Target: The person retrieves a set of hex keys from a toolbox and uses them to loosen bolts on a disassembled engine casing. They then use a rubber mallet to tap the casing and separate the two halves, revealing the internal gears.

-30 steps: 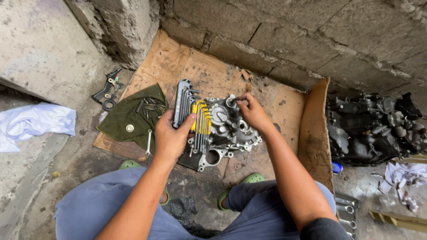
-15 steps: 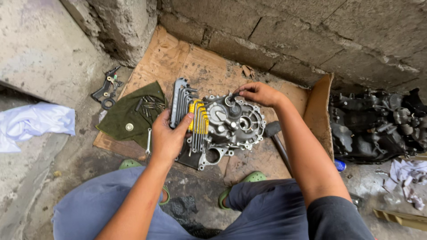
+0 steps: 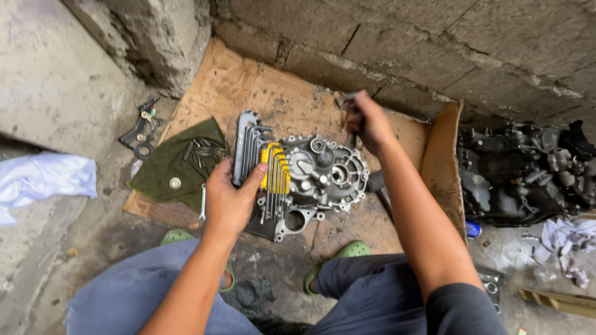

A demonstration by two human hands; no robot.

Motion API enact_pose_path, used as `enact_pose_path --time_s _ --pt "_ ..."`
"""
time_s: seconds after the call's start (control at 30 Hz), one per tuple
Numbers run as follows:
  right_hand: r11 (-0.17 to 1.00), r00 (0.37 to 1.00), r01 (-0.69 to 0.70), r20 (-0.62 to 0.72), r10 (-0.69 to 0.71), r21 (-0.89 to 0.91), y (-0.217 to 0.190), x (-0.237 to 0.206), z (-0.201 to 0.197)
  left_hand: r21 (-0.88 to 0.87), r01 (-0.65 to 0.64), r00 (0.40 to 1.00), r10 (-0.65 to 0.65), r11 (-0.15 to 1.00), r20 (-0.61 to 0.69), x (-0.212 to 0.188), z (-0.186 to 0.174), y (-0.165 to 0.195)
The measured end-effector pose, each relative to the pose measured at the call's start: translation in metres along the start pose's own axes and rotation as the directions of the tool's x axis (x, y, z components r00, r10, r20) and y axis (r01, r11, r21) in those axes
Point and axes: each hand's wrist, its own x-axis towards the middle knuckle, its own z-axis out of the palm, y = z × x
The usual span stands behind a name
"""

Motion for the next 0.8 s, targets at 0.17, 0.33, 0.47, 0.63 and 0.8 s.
enact_pose_path --time_s 0.17,0.33,0.47,0.63,0.8 --pt "0.82 0.98 0.188 -0.052 -0.19 0.541 -0.01 -0.003 0.027 0.05 0.017 1.0 -0.016 0.999 -0.023 -0.002 0.003 0.002" --pt "0.826 0.966 0.254 -0.085 -0.245 0.503 0.025 0.004 0.05 0.037 -0.067 0.998 0.067 0.997 -0.002 -0.003 0.004 0.006" --pt "0.914 0.96 0.274 -0.026 -0.279 0.297 0.046 0.01 0.053 -0.01 -0.004 1.0 0.004 1.0 -0.023 -0.002 0.004 0.005" --pt "0.975 0.977 0.139 0.138 -0.164 0.174 0.046 0.015 0.047 0.0 -0.021 1.0 0.021 1.0 0.003 -0.003 0.005 0.001" --pt "0.95 0.958 0.157 0.191 -0.212 0.27 0.041 0.012 0.036 -0.008 -0.051 0.999 0.051 0.999 0.001 -0.004 0.003 0.001"
